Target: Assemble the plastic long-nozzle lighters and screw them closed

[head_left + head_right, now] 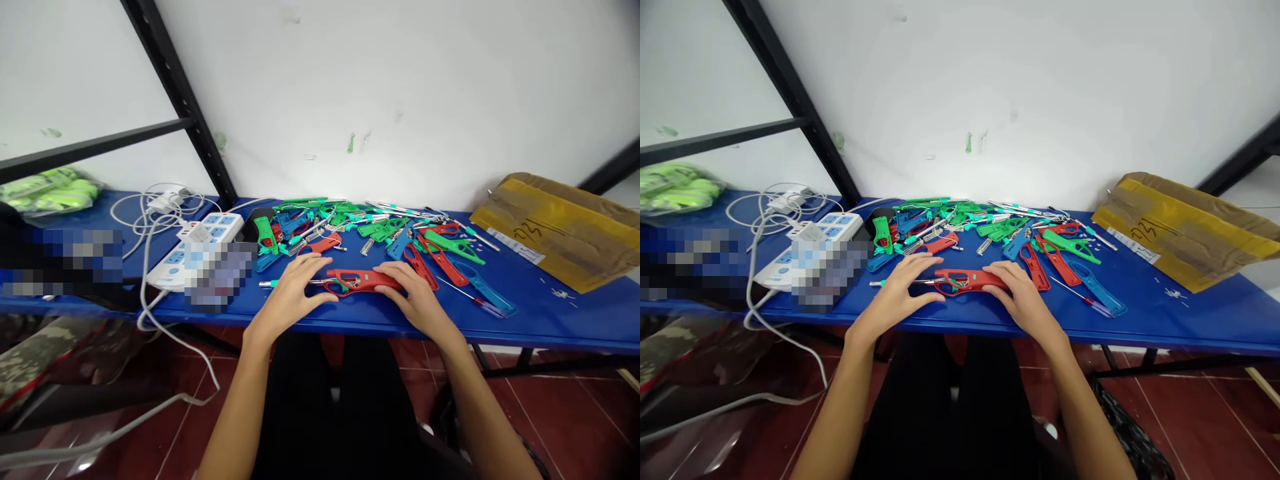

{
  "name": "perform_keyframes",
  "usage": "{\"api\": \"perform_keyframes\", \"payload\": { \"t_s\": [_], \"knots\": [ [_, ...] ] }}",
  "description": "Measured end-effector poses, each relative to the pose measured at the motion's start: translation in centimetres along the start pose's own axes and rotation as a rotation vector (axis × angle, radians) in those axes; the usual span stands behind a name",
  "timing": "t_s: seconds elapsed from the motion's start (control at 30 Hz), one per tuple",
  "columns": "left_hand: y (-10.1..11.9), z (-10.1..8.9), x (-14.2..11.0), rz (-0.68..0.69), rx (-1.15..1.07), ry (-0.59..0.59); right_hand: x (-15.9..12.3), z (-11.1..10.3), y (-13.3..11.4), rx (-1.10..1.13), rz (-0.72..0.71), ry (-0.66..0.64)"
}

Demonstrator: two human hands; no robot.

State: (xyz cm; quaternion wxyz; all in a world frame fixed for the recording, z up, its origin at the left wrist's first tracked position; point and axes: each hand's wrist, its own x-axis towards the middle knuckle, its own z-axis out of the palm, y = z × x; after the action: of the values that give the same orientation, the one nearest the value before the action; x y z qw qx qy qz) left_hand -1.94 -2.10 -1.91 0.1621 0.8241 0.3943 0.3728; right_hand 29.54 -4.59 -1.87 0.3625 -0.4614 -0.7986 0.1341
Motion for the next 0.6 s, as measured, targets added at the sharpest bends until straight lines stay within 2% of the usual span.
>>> {"api": "perform_keyframes", "payload": {
  "t_s": [0.13,0.6],
  "knots": [
    [0.0,0.4,0.2,0.084,0.082,-0.023,0.4,0.5,-0.2,-0.031,-0.017,-0.056],
    [-0.1,0.2,0.3,0.020,0.097,-0.028,1.4,1.4,-0.7,-0.039,-0.072,-0.126]
  ]
}}
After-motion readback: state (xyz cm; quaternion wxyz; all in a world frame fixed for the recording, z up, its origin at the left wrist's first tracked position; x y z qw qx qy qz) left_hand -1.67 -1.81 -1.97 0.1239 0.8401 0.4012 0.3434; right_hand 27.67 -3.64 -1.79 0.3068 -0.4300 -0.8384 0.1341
